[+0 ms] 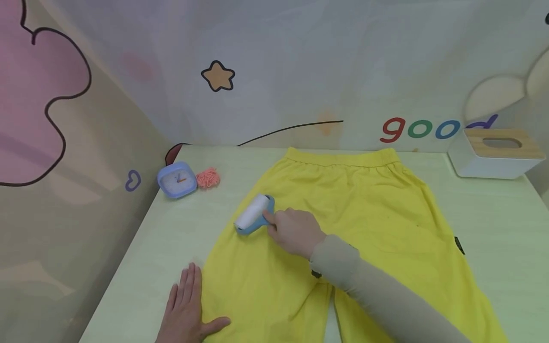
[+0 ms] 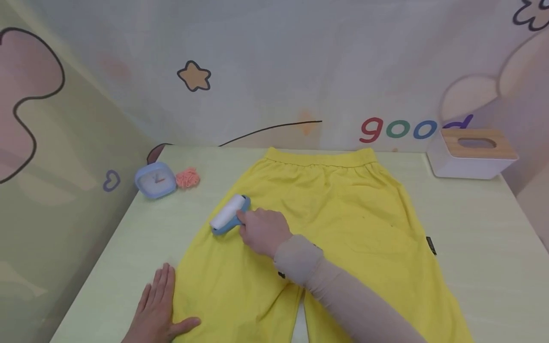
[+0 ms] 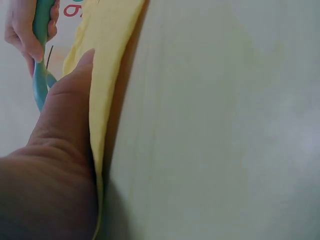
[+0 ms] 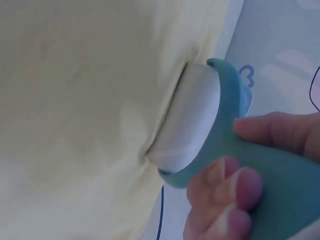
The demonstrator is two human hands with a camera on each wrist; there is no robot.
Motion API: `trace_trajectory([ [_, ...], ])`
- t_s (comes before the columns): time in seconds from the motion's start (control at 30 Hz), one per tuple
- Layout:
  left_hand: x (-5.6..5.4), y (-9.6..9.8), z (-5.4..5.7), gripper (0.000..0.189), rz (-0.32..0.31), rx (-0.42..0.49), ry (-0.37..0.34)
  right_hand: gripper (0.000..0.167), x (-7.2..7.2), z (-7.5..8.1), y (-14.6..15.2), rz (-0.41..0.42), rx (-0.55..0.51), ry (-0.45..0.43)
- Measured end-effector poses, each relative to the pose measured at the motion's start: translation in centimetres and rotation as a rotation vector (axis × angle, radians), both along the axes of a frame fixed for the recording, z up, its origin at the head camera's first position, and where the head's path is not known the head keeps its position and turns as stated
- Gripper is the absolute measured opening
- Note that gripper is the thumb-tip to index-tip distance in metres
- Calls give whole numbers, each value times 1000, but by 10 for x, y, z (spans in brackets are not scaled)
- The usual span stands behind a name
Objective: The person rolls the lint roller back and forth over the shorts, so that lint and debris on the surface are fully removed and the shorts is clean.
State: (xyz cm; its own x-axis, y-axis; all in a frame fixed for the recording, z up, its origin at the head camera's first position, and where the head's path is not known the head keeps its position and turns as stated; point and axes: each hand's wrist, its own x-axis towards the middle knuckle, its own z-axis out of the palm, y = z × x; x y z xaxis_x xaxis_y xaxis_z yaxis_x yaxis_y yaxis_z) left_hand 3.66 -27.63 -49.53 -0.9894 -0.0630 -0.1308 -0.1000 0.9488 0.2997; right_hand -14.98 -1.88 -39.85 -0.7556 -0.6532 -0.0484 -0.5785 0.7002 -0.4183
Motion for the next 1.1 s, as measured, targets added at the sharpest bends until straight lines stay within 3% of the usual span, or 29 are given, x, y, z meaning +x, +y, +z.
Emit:
trace_trajectory([
  [0.27,-3,2,1,136,-3,12,-34,39,-13,5,38,-18,73,-84],
  [0.57,0,3,-4,135,-8,22,-16,40,10,16,87,-19,115,-124],
  [0.73,2,0,-10,136,-16,32,8,38,34,21,113,-40,105,-83],
  [0.87,4,-1,-11,137,-8,-13,1,38,49,22,122,-50,73,-30],
  [1.1,3,-1,-10,134,-30,-33,101,37,44,15,98,-67,8,53],
])
